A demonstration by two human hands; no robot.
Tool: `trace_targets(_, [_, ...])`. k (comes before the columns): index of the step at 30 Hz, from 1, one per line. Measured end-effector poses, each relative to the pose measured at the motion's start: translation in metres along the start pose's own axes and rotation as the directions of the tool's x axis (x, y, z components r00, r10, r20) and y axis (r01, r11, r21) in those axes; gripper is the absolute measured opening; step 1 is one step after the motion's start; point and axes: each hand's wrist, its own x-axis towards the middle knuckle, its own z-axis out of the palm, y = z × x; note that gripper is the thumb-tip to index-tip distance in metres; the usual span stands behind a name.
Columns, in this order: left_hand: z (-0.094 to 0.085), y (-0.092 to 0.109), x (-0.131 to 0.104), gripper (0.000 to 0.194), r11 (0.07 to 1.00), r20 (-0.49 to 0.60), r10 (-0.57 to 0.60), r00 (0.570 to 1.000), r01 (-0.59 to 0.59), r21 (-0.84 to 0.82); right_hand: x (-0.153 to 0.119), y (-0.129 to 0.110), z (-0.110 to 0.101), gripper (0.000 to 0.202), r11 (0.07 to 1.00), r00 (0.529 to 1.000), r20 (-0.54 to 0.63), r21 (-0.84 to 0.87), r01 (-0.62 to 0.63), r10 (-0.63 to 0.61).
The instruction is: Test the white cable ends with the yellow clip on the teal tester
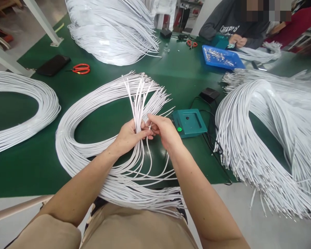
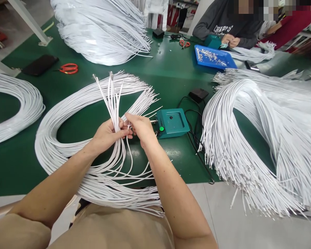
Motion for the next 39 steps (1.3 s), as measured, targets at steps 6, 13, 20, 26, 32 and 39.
trace_targets(6, [-0.003,-0.005,0.001,0.028,0.992,-0.019,0.064,0.998,-0.061,0.109,-0.006,0.001,-0.004,0.033,0.986,0.990,0.103,0.133,-0.105,0.091])
trace_targets(13, [-0.005,-0.008,0.000,0.028,0.991,-0.025,0.055,0.998,-0.051,0.124,-0.008,0.006,-0.014,0.032,0.955,0.973,0.206,0.251,-0.157,0.106])
trace_targets(20, [-0.003,-0.001,0.000,0.051,0.999,0.040,0.046,0.998,-0.047,0.011,-0.011,0.014,-0.013,0.022,0.989,0.998,0.047,0.140,0.043,-0.050])
trace_targets(26, [-0.007,-0.003,0.002,0.046,0.998,0.070,-0.014,0.997,0.018,-0.060,-0.014,0.021,-0.013,0.018,0.686,0.863,-0.002,-0.608,0.400,-0.505])
trace_targets(32, [-0.007,-0.006,0.007,0.047,0.977,0.089,-0.133,0.987,0.146,-0.153,-0.009,0.024,-0.026,0.035,-0.162,0.677,0.464,-0.872,0.461,-0.572])
trace_targets(39, [0.002,-0.012,0.018,0.045,0.976,-0.064,-0.086,0.994,0.097,0.193,0.021,-0.002,-0.053,0.019,-0.250,0.799,0.437,-0.898,0.362,-0.413])
